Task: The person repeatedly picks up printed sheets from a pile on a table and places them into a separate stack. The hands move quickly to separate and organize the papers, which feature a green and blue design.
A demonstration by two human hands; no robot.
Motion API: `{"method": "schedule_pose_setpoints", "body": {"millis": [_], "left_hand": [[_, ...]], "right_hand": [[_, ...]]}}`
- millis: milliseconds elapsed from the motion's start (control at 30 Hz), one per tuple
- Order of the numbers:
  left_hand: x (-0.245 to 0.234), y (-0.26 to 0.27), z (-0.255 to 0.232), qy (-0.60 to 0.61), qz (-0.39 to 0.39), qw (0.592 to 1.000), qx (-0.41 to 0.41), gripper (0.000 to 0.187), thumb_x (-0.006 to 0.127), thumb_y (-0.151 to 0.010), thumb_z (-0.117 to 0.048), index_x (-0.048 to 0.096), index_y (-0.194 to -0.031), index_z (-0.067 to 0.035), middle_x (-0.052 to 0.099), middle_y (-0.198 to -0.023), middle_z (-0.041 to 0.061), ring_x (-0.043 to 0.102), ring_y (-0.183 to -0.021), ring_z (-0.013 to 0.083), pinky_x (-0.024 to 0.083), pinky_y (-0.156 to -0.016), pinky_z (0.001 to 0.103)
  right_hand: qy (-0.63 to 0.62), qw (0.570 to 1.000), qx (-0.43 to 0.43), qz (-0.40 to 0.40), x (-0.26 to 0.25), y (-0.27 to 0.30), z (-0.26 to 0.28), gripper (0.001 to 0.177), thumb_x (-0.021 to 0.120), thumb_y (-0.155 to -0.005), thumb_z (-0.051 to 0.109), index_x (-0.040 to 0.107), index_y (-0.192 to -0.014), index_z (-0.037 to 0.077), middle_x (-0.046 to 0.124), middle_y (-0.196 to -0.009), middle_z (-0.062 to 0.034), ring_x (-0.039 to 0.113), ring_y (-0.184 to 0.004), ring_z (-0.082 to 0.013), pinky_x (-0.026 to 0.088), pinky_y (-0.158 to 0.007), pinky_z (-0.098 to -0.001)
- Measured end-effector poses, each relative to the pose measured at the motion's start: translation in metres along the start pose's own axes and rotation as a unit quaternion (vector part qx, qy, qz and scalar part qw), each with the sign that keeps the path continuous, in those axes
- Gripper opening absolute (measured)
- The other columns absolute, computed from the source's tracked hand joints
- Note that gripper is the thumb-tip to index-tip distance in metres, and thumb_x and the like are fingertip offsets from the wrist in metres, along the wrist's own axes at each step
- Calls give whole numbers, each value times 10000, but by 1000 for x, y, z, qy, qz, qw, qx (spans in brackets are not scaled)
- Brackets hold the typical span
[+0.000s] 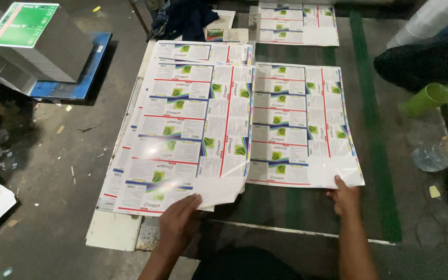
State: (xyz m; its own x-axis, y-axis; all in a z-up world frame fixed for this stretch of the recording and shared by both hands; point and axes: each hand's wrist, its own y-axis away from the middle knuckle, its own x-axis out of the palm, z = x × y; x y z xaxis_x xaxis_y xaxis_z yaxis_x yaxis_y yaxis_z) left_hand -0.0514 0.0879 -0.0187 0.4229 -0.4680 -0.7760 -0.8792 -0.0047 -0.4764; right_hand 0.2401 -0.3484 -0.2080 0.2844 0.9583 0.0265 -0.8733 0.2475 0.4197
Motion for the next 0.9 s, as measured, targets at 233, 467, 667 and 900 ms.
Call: {"method": "schedule_pose_setpoints", "body": {"millis": [233,467,667,900], "left_hand": [[-17,1,18,-4,-102,990,-94,307,792,-752,-45,746,-1052,-96,774,-1063,98,755,-985,284,606,-836,383],[-30,2,20,36,119,985,-122,321,821,-773,-138,767,-1086,-95,763,-1165,105,718,-1100,309,572,-908,399],[-12,32,54,74,149,976,-140,332,767,-821,-51,759,-1150,-91,763,-1203,142,710,-1134,322,572,-938,386],[-28,14,68,28,114,962,-246,266,895,-701,-147,827,-958,-150,832,-900,91,808,-877,239,625,-796,343]], "right_hand": [[-8,991,-36,127,34,-61,20,442,628,-969,130,525,-1398,101,668,-1135,-69,645,-833,-195,530,-566,-340],[-16,994,-55,88,93,-156,31,376,647,-1009,87,592,-1375,22,702,-1116,-133,665,-792,-221,536,-551,-333],[-38,992,-44,108,168,-223,86,388,602,-977,78,551,-1361,95,691,-1105,-94,666,-778,-220,538,-525,-353],[-70,990,-1,126,174,-219,92,419,602,-1024,170,535,-1424,62,686,-1106,-113,690,-829,-256,528,-533,-354]]}}
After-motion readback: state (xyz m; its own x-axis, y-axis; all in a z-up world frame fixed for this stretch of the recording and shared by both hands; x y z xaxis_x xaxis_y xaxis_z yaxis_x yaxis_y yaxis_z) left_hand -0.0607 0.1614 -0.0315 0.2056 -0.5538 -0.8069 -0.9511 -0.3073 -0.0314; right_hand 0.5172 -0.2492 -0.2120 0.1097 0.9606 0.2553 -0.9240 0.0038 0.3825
